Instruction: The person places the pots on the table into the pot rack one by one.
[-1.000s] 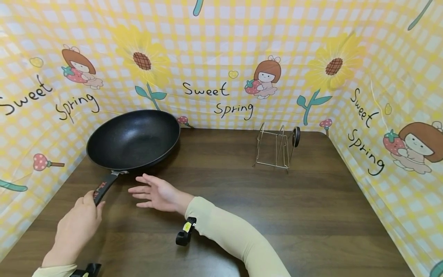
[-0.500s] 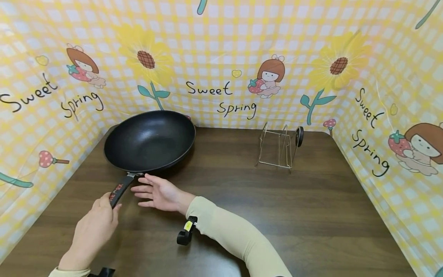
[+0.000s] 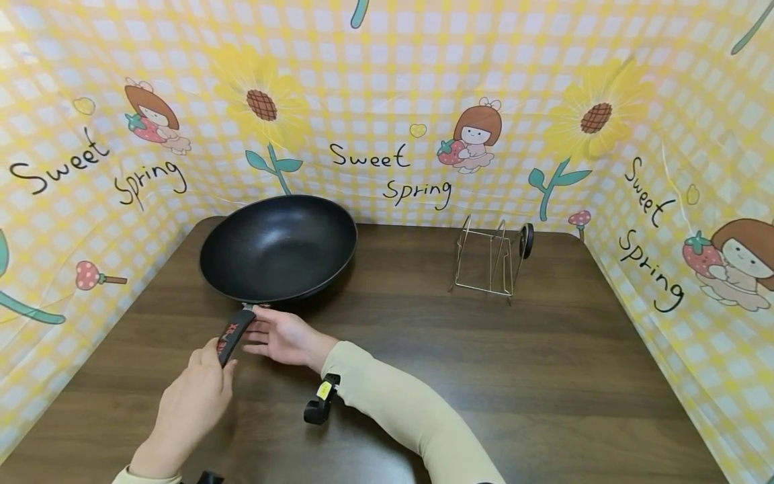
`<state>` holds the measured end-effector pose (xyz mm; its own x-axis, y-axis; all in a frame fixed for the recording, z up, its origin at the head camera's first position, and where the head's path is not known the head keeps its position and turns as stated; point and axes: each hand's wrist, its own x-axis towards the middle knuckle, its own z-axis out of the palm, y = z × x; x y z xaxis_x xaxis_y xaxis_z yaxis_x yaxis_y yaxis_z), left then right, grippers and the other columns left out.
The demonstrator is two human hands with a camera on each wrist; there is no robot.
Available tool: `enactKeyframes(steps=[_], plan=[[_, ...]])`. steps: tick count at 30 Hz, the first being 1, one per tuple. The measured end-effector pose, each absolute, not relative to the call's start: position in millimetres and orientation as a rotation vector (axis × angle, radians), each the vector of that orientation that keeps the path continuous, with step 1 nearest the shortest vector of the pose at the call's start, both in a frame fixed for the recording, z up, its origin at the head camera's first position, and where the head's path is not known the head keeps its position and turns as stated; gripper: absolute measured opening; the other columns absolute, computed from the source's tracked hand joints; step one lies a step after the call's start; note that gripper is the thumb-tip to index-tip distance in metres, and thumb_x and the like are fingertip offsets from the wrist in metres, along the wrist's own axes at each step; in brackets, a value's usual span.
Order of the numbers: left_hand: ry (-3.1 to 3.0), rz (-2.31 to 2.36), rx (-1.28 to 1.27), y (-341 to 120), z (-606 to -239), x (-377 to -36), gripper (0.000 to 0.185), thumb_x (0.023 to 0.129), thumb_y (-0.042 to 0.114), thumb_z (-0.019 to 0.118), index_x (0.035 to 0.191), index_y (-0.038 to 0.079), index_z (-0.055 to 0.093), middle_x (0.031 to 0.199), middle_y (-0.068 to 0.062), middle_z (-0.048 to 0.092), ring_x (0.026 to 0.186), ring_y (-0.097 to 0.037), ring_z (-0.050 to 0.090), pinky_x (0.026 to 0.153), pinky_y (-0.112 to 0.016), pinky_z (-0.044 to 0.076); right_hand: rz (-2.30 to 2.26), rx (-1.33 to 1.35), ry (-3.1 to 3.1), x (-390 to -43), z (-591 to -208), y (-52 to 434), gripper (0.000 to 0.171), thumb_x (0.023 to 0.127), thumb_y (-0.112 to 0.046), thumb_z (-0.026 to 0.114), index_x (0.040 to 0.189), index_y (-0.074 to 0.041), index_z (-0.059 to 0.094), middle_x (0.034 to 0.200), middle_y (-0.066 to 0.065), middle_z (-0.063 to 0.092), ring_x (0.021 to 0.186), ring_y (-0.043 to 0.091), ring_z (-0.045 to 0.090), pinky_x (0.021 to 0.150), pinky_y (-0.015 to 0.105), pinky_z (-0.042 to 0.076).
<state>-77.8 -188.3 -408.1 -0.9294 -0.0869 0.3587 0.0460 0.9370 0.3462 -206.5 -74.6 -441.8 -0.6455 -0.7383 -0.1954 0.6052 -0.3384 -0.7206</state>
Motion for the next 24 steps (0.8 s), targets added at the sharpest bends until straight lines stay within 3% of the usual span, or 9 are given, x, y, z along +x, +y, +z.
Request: enactKeyframes(steps=[3, 6, 8, 10, 14, 17, 21, 24], plan=[[-2.732, -0.507, 0.051, -184, -407, -77, 0.046, 0.093, 0.006, 0.063, 0.124, -0.02, 0.043, 0.089, -0.032, 0.053, 0.066, -0.049, 0.06, 0.05, -0.059, 0.047, -2.075, -0.211, 0.951, -209, -442, -78, 0.025, 0.107, -0.01, 0.037, 0.126, -0.001, 0.052, 0.124, 0.02, 0.06, 0.124, 0.031, 0.053, 0.114, 0.047, 0.03], [-2.745, -0.51, 0.065, -180, -407, -77, 0.047, 0.093, 0.006, 0.063, 0.125, -0.02, 0.042, 0.089, -0.032, 0.052, 0.066, -0.049, 0.06, 0.049, -0.058, 0.047, -2.073, -0.233, 0.928, -211, -441, -79, 0.026, 0.106, 0.001, 0.037, 0.13, 0.001, 0.047, 0.144, 0.031, 0.043, 0.137, 0.039, 0.041, 0.113, 0.047, 0.03], [-2.744, -0.512, 0.067, -177, -407, -76, 0.047, 0.093, 0.006, 0.063, 0.125, -0.021, 0.042, 0.089, -0.031, 0.052, 0.065, -0.048, 0.06, 0.048, -0.058, 0.047, -2.06, -0.248, 0.951, -211, -441, -79, 0.03, 0.104, 0.005, 0.037, 0.133, 0.003, 0.043, 0.149, 0.034, 0.035, 0.138, 0.043, 0.036, 0.112, 0.049, 0.03], [-2.738, -0.514, 0.058, -174, -406, -76, 0.048, 0.092, 0.006, 0.064, 0.125, -0.021, 0.042, 0.088, -0.031, 0.052, 0.064, -0.047, 0.06, 0.047, -0.057, 0.047, -2.047, -0.253, 0.979, -212, -440, -77, 0.037, 0.103, 0.008, 0.037, 0.14, 0.005, 0.037, 0.145, 0.032, 0.039, 0.138, 0.045, 0.034, 0.111, 0.052, 0.03], [-2.704, -0.508, 0.032, -168, -406, -77, 0.049, 0.09, 0.006, 0.067, 0.126, -0.018, 0.044, 0.087, -0.029, 0.052, 0.062, -0.045, 0.059, 0.045, -0.056, 0.047, -2.053, -0.254, 1.012, -213, -436, -71, 0.047, 0.101, 0.011, 0.037, 0.147, 0.008, 0.028, 0.121, 0.019, 0.052, 0.138, 0.048, 0.033, 0.11, 0.056, 0.029], [-2.668, -0.503, 0.001, -164, -407, -77, 0.05, 0.088, 0.005, 0.069, 0.127, -0.017, 0.045, 0.087, -0.027, 0.051, 0.061, -0.043, 0.058, 0.043, -0.055, 0.046, -2.066, -0.276, 1.029, -212, -432, -65, 0.045, 0.099, 0.013, 0.036, 0.143, 0.006, 0.032, 0.109, 0.011, 0.053, 0.135, 0.046, 0.04, 0.11, 0.058, 0.028], [-2.631, -0.53, -0.028, -158, -408, -78, 0.053, 0.087, 0.003, 0.07, 0.127, -0.017, 0.043, 0.088, -0.027, 0.051, 0.061, -0.042, 0.058, 0.042, -0.053, 0.047, -2.061, -0.353, 1.075, -212, -425, -57, 0.035, 0.097, 0.015, 0.036, 0.129, 0.001, 0.042, 0.103, 0.008, 0.054, 0.111, 0.031, 0.061, 0.108, 0.059, 0.03], [-2.614, -0.556, -0.04, -154, -408, -78, 0.055, 0.088, 0.004, 0.07, 0.13, -0.016, 0.042, 0.09, -0.026, 0.05, 0.062, -0.041, 0.058, 0.042, -0.052, 0.047, -2.06, -0.418, 1.099, -214, -420, -51, 0.033, 0.096, 0.017, 0.036, 0.121, -0.003, 0.044, 0.101, 0.007, 0.055, 0.094, 0.02, 0.064, 0.107, 0.06, 0.03]])
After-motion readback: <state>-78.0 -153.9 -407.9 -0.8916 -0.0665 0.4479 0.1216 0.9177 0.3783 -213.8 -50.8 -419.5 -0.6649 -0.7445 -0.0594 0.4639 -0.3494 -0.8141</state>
